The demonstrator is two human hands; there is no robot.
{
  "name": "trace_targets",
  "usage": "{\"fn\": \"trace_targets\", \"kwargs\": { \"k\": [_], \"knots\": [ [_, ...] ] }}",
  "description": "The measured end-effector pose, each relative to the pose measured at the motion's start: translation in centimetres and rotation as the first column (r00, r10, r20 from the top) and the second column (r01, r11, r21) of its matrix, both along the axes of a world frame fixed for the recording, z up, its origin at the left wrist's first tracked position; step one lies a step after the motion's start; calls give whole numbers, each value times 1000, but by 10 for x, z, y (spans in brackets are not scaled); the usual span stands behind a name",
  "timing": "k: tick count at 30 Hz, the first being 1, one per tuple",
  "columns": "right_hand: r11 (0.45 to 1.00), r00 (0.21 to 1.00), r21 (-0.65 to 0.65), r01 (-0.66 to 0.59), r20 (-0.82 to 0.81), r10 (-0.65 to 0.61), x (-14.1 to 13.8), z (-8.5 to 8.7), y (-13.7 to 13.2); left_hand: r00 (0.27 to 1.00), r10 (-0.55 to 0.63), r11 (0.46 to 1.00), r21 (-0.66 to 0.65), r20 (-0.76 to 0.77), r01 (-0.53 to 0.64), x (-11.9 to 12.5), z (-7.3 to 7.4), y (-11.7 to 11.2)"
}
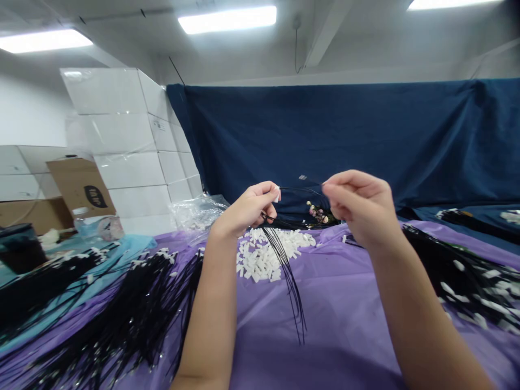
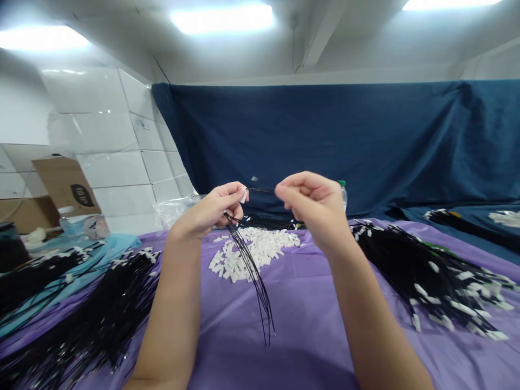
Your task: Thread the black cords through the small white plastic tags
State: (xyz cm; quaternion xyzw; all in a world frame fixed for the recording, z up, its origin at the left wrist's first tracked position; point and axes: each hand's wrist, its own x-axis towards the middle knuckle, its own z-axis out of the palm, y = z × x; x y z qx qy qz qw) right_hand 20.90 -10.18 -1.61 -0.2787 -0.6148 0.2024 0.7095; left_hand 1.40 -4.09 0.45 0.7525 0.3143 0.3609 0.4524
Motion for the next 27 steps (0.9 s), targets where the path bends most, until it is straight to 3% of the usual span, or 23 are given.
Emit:
{"fn": "trace_targets", "kwargs": {
  "k": [4, 7, 27],
  "knots": [
    [942, 914, 129, 311, 231, -333, -17, -6, -4, 1000, -27, 999, 47, 16, 26, -1, 4, -8],
    [890, 848, 203, 408, 278, -452, -21, -8, -3, 999, -42, 997, 59, 20, 40, -2, 5, -11],
    [821, 775, 305, 482, 289, -562, -22, -10, 1, 998, -56, 995, 82, 18, 54, -1, 5, -17]
  ]
}}
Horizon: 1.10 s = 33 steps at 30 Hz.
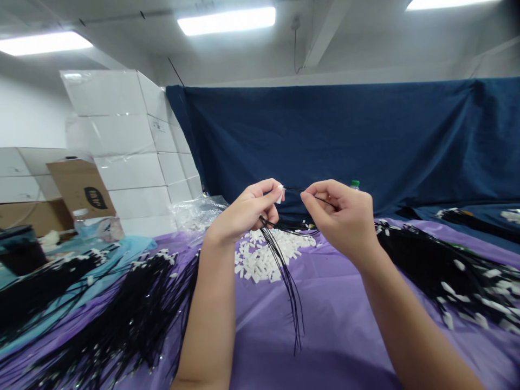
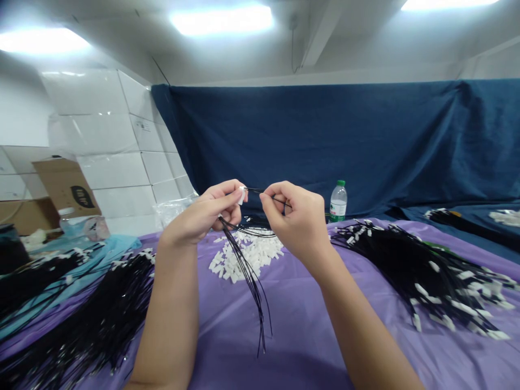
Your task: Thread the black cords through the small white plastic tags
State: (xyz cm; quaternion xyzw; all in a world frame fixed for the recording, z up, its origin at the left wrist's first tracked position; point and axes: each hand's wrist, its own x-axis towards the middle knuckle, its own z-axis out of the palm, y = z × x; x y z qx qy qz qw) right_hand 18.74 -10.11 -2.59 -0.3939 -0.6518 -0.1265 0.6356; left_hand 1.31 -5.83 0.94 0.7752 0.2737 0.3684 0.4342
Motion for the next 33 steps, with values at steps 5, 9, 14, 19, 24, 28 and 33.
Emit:
{"fn": "trace_targets", "kwargs": {
  "k": [5, 9, 14, 19, 24, 28, 33],
  "knots": [
    [996, 995, 27, 80, 53, -81, 0, 0, 0, 1000, 2, 1000, 0, -2, -2, 1, 0, -1],
    [992, 989, 20, 124, 78, -125, -1, -1, -1, 1000, 6, 1000, -5, 2, -6, 1, 0, -2],
    [990, 987, -7, 143, 81, -142, -2, -2, -1, 1000, 2, 1000, -4, -1, -2, 1, 0, -2],
    [988, 984, 3, 157, 81, -156, -2, -2, -1, 999, -30, 1000, 3, -18, 30, 2, -1, 0],
    [977, 971, 63, 206, 114, -212, -3, -1, -1, 998, -56, 998, 1, -19, 57, 3, -3, 2],
    [972, 967, 131, 197, 136, -214, -3, -1, 1, 998, -54, 999, 4, -31, 54, 3, -2, 0],
    [960, 963, 202, 192, 150, -224, -3, -1, 3, 998, -53, 999, 4, -38, 53, 3, 0, -3]
  ]
}}
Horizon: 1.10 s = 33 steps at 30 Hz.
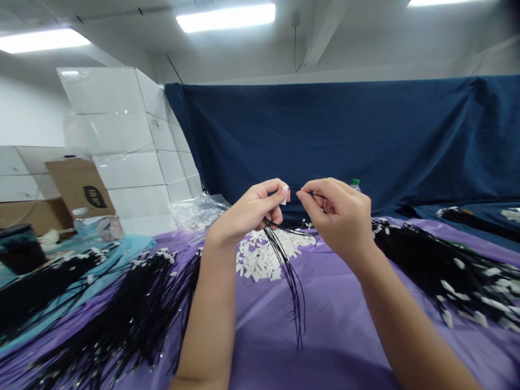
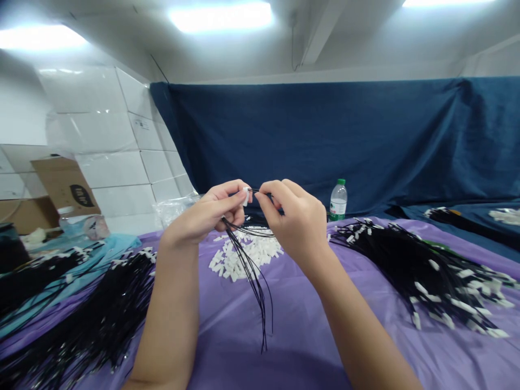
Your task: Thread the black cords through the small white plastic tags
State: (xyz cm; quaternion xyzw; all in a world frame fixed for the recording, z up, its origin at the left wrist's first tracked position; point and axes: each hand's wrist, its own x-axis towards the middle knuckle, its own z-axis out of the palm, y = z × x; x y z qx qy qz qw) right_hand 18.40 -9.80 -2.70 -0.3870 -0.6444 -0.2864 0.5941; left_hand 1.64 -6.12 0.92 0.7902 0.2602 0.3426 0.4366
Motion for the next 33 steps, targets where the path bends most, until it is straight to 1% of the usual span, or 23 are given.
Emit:
{"fn": "trace_targets", "kwargs": {
  "k": [9, 22, 28, 33],
  "knots": [
    [999, 999, 29, 24, 21, -25, -2, -1, 0, 1000, -1, 1000, -16, 6, 1, 1, 0, 0],
    [999, 999, -11, 36, 16, -36, -1, -2, 2, 1000, 11, 999, -40, 6, -11, 4, -2, 2],
    [999, 999, -23, 41, 17, -41, 1, -2, 3, 1000, -1, 999, -50, -3, 1, 6, -2, 3],
    [999, 1000, -35, 15, 17, -14, 4, -1, 4, 1000, 6, 996, -86, 30, -3, 8, -1, 6]
  ]
}}
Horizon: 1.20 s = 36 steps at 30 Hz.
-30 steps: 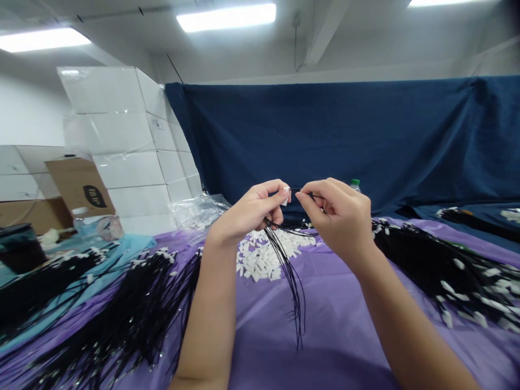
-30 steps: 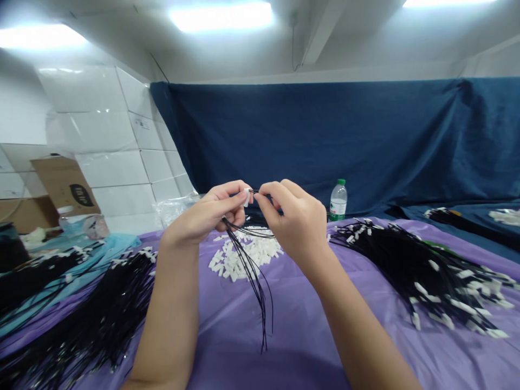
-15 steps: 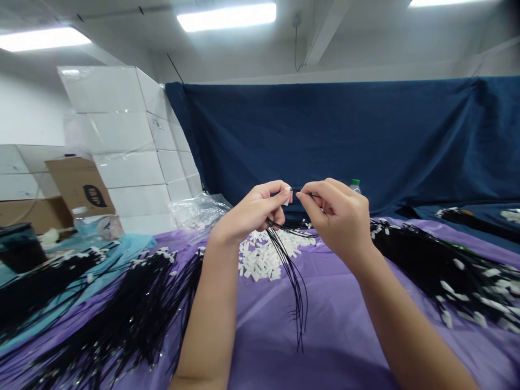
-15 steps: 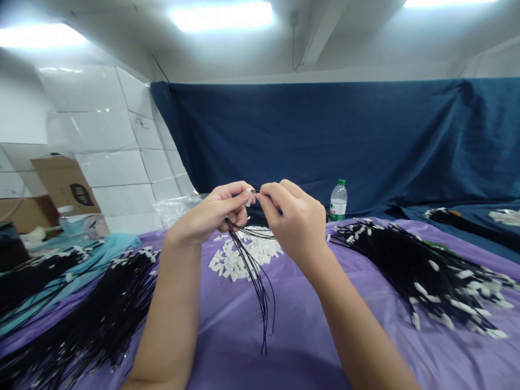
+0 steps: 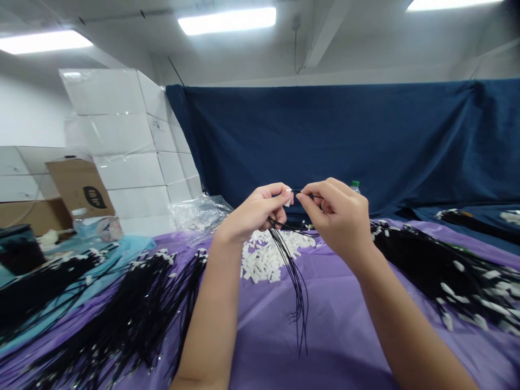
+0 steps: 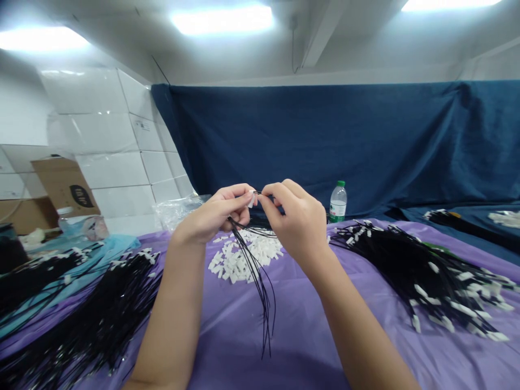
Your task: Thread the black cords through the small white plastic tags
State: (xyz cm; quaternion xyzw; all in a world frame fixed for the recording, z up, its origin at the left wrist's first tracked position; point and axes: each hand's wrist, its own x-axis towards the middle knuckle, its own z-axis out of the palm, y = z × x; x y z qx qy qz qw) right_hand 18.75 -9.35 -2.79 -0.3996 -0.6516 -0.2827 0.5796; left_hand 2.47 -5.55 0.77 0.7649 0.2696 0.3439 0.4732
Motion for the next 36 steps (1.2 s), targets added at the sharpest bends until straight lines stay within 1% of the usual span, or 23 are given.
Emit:
{"fn": "trace_targets", "kwargs": {
  "k": [1, 3, 5, 6, 7, 8, 9, 10, 12, 13, 15, 18, 22, 24, 26, 29, 30, 31, 32, 33, 34, 36],
  "knots": [
    [1000, 1000, 14, 7, 0, -7, 0, 1, 0, 1000, 7, 1000, -7, 13, -7, 0, 0, 1],
    [995, 998, 74, 61, -13, -60, 0, 2, -1, 999, 32, 999, -14, 36, -31, 1, -1, 5],
    [985, 994, 134, 109, -29, -106, -1, 3, -5, 995, 77, 997, -15, 58, -76, 0, -2, 9],
    [985, 995, 137, 102, -26, -99, -1, 4, -7, 992, 105, 994, -15, 69, -104, 0, -3, 11],
    [992, 998, 109, 70, -13, -69, -2, 4, -10, 988, 133, 991, -16, 82, -132, -1, -3, 13],
    [999, 1000, 45, 26, 3, -26, -3, 4, -13, 983, 159, 987, -18, 97, -158, -2, -3, 15],
    [999, 1000, -48, -16, 18, 17, -4, 4, -15, 977, 182, 983, -23, 113, -180, -3, -3, 17],
    [986, 998, -158, -46, 27, 50, -5, 3, -18, 970, 203, 979, -29, 131, -201, -4, -3, 19],
    [928, 996, -366, -71, 33, 89, -7, 1, -19, 957, 239, 971, -46, 165, -234, -6, -2, 21],
    [892, 994, -445, -82, 31, 107, -8, 0, -19, 950, 254, 967, -57, 181, -248, -7, -2, 22],
    [827, 986, -546, -132, 15, 167, -10, -2, -16, 938, 276, 961, -83, 209, -264, -8, -2, 23],
    [753, 958, -611, -245, -34, 284, -10, -3, -9, 930, 277, 960, -109, 241, -258, -8, -2, 24],
    [688, 922, -635, -351, -108, 371, -10, -3, -6, 932, 253, 967, -107, 259, -233, -9, -2, 25],
    [669, 911, -639, -379, -130, 392, -11, -3, -7, 934, 243, 969, -107, 261, -223, -9, -1, 25],
    [671, 907, -632, -389, -133, 400, -12, -4, -7, 937, 232, 972, -105, 263, -211, -9, -1, 24],
    [695, 909, -599, -398, -155, 387, -13, -4, -6, 940, 215, 975, -110, 266, -192, -9, 0, 22],
    [694, 906, -590, -412, -184, 381, -13, -4, -6, 940, 212, 975, -115, 267, -188, -9, 0, 22],
    [683, 896, -584, -439, -226, 382, -14, -4, -5, 940, 211, 975, -120, 267, -184, -9, 0, 22],
    [658, 877, -580, -479, -282, 389, -14, -4, -4, 940, 210, 975, -125, 270, -183, -10, 0, 22],
    [622, 845, -572, -535, -349, 406, -14, -3, -4, 939, 209, 975, -128, 274, -180, -10, 0, 22],
    [577, 799, -553, -601, -422, 428, -13, -3, -3, 938, 207, 976, -130, 280, -176, -10, 0, 23],
    [475, 670, -474, -742, -567, 480, -11, 0, -3, 933, 204, 976, -131, 297, -172, -11, -1, 25]
  ]
}}
